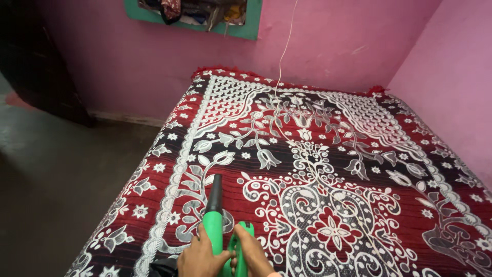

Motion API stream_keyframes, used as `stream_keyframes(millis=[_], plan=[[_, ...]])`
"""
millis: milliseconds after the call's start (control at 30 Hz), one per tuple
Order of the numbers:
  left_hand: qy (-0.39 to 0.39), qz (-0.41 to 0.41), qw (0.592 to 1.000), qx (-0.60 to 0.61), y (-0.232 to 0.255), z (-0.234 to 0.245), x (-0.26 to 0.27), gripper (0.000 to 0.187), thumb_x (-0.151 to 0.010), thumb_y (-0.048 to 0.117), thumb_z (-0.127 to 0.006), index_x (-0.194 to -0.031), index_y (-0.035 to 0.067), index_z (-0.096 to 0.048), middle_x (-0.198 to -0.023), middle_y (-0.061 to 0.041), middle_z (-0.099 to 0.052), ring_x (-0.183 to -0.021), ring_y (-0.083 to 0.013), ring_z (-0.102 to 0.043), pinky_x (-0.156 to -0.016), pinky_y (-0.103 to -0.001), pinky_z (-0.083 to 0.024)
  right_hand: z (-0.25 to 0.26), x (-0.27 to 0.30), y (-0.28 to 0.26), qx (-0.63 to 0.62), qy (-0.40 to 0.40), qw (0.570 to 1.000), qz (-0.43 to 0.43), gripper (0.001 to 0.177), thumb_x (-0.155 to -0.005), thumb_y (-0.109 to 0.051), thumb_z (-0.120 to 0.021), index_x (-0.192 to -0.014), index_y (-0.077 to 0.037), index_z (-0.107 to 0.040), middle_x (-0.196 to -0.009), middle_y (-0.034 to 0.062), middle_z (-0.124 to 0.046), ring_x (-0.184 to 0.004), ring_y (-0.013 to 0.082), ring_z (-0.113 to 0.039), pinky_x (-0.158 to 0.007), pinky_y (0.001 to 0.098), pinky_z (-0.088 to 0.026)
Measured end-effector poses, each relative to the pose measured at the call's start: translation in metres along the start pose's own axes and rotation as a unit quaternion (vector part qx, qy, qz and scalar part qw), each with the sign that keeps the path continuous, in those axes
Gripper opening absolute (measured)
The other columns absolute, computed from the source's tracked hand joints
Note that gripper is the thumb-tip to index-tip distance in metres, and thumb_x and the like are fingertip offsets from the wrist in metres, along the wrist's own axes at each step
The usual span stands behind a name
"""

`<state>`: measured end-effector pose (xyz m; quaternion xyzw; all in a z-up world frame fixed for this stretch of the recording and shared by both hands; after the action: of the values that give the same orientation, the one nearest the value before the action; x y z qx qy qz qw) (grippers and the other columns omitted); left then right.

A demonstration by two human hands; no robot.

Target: The person uses a green handheld steam iron to press a patterned bedspread. They move the iron across the fabric, briefly unplug and replug the device, and continue ironing different sections of the bedspread.

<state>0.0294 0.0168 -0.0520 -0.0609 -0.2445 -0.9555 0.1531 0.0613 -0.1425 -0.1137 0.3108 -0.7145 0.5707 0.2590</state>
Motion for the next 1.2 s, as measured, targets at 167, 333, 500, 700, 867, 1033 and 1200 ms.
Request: stream_keyframes(millis=[167, 333, 500, 700, 867, 1033, 1200], plan=[[-0.027, 0.018, 0.999, -0.014, 0.000, -0.006, -0.005, 0.133, -0.061, 0.067, -0.083, -0.158, 0.009, -0.014, -0.120, -0.024, -0.063, -0.107, -0.0404, -0.071, -0.092, -0.051, -0.058, 0.007, -0.016, 0.003, -0.007, 0.007, 1.000, 0.009, 0.056, -0.088, -0.061, -0.067, -0.088, -0.006, -0.054, -0.064, 0.0067, -0.051, -0.047, 0.0209, -0.051, -0.044, 0.0371, -0.045], [-0.043, 0.008, 0.998, -0.036, -0.007, -0.018, -0.012, 0.137, -0.061, 0.073, -0.083, -0.158, 0.009, -0.011, -0.124, -0.024, -0.060, -0.108, -0.0405, -0.070, -0.093, -0.051, -0.058, 0.015, -0.029, 0.010, -0.029, 0.044, 0.998, 0.036, 0.055, -0.086, -0.054, -0.073, -0.096, -0.001, -0.062, -0.068, 0.0092, -0.057, -0.048, 0.0225, -0.055, -0.045, 0.0369, -0.047], [-0.054, -0.004, 0.998, -0.044, -0.018, -0.031, -0.017, 0.141, -0.060, 0.078, -0.082, -0.158, 0.008, -0.009, -0.127, -0.025, -0.057, -0.110, -0.0400, -0.069, -0.094, -0.051, -0.057, 0.017, -0.027, 0.021, -0.037, 0.053, 0.998, 0.018, 0.058, -0.086, -0.053, -0.073, -0.098, 0.002, -0.062, -0.068, 0.0121, -0.056, -0.047, 0.0235, -0.053, -0.044, 0.0360, -0.044], [-0.045, -0.049, 0.997, -0.027, -0.019, -0.031, -0.017, 0.143, -0.057, 0.080, -0.082, -0.158, 0.006, -0.012, -0.125, -0.025, -0.059, -0.109, -0.0398, -0.070, -0.094, -0.050, -0.058, 0.017, -0.026, 0.028, -0.073, 0.066, 0.995, 0.028, 0.059, -0.086, -0.053, -0.073, -0.100, 0.003, -0.061, -0.069, 0.0130, -0.055, -0.047, 0.0236, -0.052, -0.043, 0.0354, -0.044], [-0.055, -0.053, 0.996, -0.035, -0.016, -0.025, -0.011, 0.140, -0.060, 0.077, -0.081, -0.158, 0.004, -0.012, -0.130, -0.025, -0.057, -0.110, -0.0410, -0.070, -0.095, -0.050, -0.058, 0.019, -0.028, 0.033, -0.108, 0.057, 0.992, 0.025, 0.053, -0.087, -0.050, -0.071, -0.106, -0.002, -0.062, -0.073, 0.0104, -0.053, -0.051, 0.0218, -0.051, -0.044, 0.0359, -0.043], [-0.069, -0.062, 0.995, -0.034, -0.006, -0.011, -0.005, 0.138, -0.063, 0.073, -0.082, -0.158, 0.002, -0.011, -0.130, -0.026, -0.058, -0.112, -0.0411, -0.068, -0.096, -0.048, -0.058, 0.020, -0.031, 0.032, -0.097, 0.043, 0.994, 0.020, 0.053, -0.088, -0.053, -0.069, -0.103, -0.003, -0.059, -0.072, 0.0114, -0.052, -0.049, 0.0229, -0.048, -0.042, 0.0359, -0.042], [-0.086, -0.065, 0.993, -0.038, 0.007, 0.002, 0.004, 0.137, -0.065, 0.073, -0.081, -0.158, -0.001, -0.012, -0.127, -0.023, -0.061, -0.113, -0.0383, -0.069, -0.096, -0.047, -0.057, 0.026, -0.033, 0.034, -0.067, 0.028, 0.997, 0.011, 0.060, -0.089, -0.061, -0.065, -0.103, -0.003, -0.055, -0.070, 0.0111, -0.050, -0.047, 0.0253, -0.051, -0.044, 0.0417, -0.047]])
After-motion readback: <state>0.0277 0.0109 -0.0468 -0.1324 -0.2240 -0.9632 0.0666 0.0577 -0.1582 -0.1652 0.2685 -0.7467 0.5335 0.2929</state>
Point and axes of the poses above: each hand's wrist, its own x-axis away from the middle knuckle, its own z-axis out of the back of the hand, y = z × x, the point moved 5 cm from there along -x, towards the middle knuckle
